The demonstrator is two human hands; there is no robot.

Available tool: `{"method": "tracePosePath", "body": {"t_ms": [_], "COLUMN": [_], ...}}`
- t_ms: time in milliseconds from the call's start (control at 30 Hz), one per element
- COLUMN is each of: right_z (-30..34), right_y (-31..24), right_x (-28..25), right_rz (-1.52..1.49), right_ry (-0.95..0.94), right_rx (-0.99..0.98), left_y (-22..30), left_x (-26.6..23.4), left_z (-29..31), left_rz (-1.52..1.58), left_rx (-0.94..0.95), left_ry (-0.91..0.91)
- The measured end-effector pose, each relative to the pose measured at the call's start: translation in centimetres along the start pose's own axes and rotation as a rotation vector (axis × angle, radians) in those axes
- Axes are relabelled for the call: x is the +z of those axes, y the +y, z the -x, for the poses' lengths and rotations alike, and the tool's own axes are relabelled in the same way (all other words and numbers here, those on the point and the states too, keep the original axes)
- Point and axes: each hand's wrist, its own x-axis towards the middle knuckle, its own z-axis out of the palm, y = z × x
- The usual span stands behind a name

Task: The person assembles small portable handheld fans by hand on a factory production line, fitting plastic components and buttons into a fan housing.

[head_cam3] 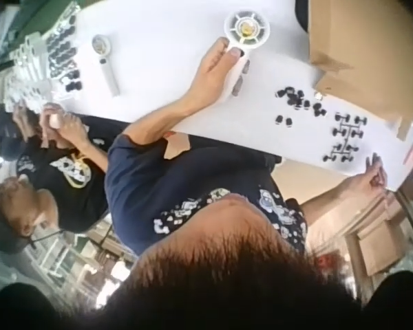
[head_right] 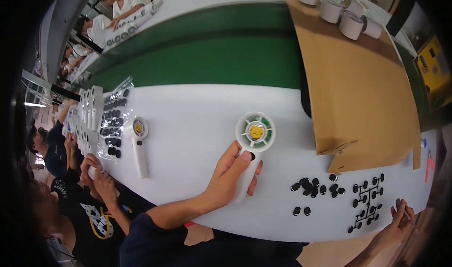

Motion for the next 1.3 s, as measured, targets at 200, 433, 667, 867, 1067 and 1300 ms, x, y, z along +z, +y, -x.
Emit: {"method": "tracePosePath", "body": {"t_ms": [200,433,667,867,1067,1300], "right_z": [-1.1,-0.8,-1.0,-1.3,-0.8,3.0], "right_y": [4.9,5.0,3.9,3.5,2.7,-5.7], "right_x": [-0.5,-0.2,0.8,-0.5,0.5,6.6], "right_rz": [-0.071,-0.215,-0.195,-0.108,0.13,-0.014], "right_ry": [0.015,0.108,-0.043,-0.128,-0.039,-0.721], "right_rx": [0.084,0.208,0.257,0.314,0.05,-0.523], "left_y": [0.3,4.1,4.3,4.9,8.9,14.5], "left_x": [-1.5,-6.1,-10.3,-9.5,-0.5,9.3], "left_z": [0.7,4.2,5.7,5.0,-5.0,-27.6], "left_rz": [-0.043,-0.393,-0.91,-1.475,-1.708,-1.839], "left_rx": [0.106,0.063,0.203,0.32,0.98,1.234], "left_ry": [0.148,0.547,0.855,0.994,0.539,-0.223]}}
